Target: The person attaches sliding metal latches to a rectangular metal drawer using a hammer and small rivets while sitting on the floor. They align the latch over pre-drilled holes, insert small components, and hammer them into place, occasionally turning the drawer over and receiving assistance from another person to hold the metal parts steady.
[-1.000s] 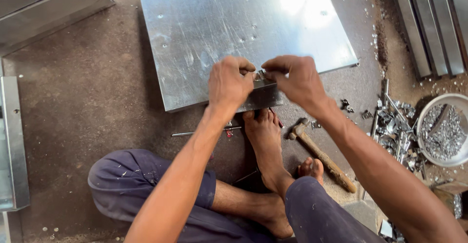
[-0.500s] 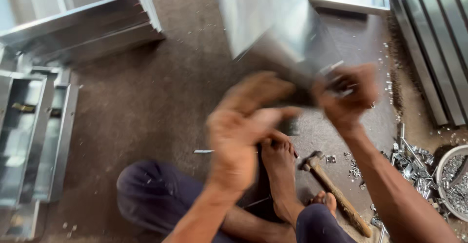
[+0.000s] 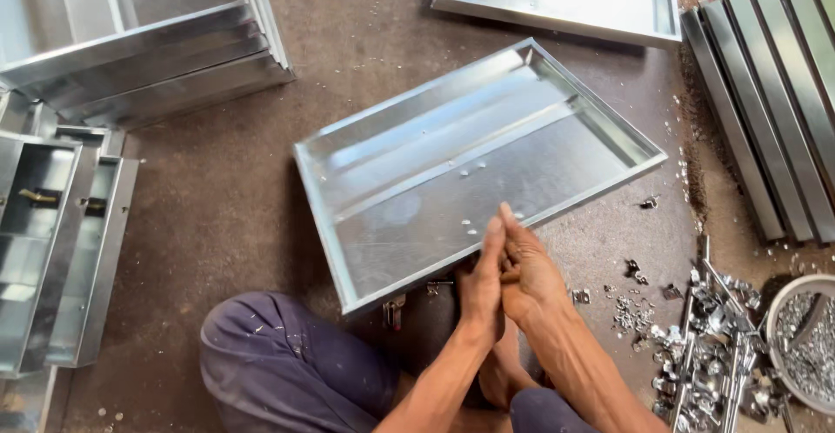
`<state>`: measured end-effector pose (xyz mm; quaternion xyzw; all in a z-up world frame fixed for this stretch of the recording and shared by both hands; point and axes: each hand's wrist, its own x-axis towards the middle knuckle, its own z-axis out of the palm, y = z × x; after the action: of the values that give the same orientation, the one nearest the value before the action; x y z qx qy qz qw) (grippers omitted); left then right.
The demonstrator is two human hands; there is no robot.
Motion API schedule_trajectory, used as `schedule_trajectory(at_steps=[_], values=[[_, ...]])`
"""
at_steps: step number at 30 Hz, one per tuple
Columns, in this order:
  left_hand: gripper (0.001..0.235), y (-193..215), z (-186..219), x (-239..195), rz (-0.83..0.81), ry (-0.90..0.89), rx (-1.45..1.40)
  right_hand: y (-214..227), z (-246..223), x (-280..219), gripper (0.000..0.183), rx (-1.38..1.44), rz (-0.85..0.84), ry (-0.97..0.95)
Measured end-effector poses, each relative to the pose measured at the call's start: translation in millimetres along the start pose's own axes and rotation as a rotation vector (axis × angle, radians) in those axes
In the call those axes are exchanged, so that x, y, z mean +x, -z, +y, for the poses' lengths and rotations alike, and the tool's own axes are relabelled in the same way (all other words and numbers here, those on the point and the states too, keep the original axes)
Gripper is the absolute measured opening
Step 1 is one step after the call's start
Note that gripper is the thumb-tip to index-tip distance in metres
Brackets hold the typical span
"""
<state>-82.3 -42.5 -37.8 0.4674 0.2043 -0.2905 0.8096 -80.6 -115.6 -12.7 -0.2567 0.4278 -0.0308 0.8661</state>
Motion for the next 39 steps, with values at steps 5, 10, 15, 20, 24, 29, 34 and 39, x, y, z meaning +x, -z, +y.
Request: schedule_trajectory(at_steps=[5,10,15,20,24,29,34,39], values=[[0.072,15,-11,14,0.042,-0.124,-0.083,51,0,3,0.026,0.021,0.002,0.031],[0.05,22,36,46,-0.064,-0.064,-0.295,26,-19,-16,0.043,-1.189,0.102,0.666],[0.038,18,64,56,-0.154,-0.044,-0.294,9,-31,17,0.105,-2.177,-0.19,1.169],[0.036,15,87,69,-0.142,-0.036,-0.23,-7,-21,72,0.077,-2.187,-0.056,0.721],[0.035,13,98,56,-0.184,-0.03,-0.245,-14,-16,74,0.058,-1.906,0.124,0.797],[0.031,54,64,21,-0.18,0.1,-0.107,50,-29,35,0.046,-0.332,-0.204,0.494],[0.018,93,-6,24,-0.35,0.186,-0.316,117,-31,37,0.041,-0.532,0.125,0.577],[0.017,96,-10,22,-0.243,0.114,-0.281,119,-14,46,0.041,-0.42,0.138,0.513]])
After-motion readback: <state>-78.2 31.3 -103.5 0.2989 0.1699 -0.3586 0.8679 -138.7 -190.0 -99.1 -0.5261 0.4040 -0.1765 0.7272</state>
